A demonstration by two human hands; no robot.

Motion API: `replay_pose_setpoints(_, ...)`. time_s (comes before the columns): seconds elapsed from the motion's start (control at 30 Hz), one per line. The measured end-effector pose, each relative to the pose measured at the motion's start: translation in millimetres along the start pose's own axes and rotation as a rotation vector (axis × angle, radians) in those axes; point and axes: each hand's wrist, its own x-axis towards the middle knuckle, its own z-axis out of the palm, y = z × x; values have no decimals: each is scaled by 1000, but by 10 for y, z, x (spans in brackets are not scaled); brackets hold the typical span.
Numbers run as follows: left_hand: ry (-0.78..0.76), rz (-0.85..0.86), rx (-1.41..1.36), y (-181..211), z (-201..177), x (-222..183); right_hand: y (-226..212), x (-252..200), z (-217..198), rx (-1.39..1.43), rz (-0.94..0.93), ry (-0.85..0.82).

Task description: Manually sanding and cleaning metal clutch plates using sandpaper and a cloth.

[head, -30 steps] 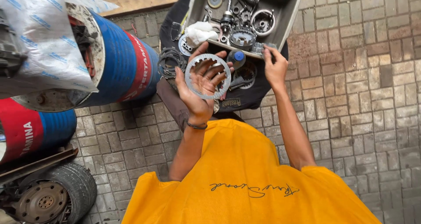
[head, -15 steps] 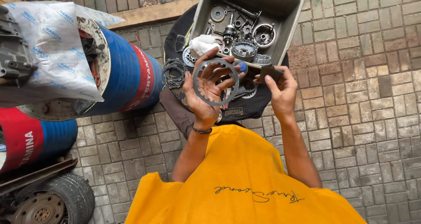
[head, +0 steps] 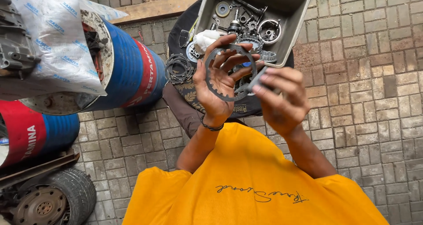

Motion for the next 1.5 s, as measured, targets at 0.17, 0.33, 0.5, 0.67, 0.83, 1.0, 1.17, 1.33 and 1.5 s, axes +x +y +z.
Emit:
replay_pose_setpoints(0.17, 1, 10, -9, 57, 99, -6, -84, 193, 154, -59, -172, -9)
replay_pose_setpoints(0.33, 16, 11, -4, 95, 159, -17, -200, 170, 219, -40, -359, -69)
replay_pose_setpoints(0.5, 37, 32, 15, 86, 178, -45, -123, 251, 197, -82, -319, -53)
replay_pose_setpoints(0.67, 26, 19, 18, 64, 177, -7, -212, 256, 235, -8, -310, -90)
replay_pose_setpoints(0.83, 22, 2, 20, 48, 198, -1, -315, 239, 258, 18, -343, -83)
replay_pose_setpoints(1.0, 10, 4, 54, 20, 182, 1, -213, 337, 225, -73, -353, -22)
replay_pose_setpoints(1.17, -12, -36, 34, 25, 221, -16, -247, 295, 123, -96, -291, -82)
replay_pose_setpoints(1.33, -30, -66, 39, 23, 35, 17, -225, 191, 216, -89, -372, -78)
replay_pose_setpoints(1.5, 107, -11, 80, 119, -288, 25, 340, -68, 155, -166, 129, -22)
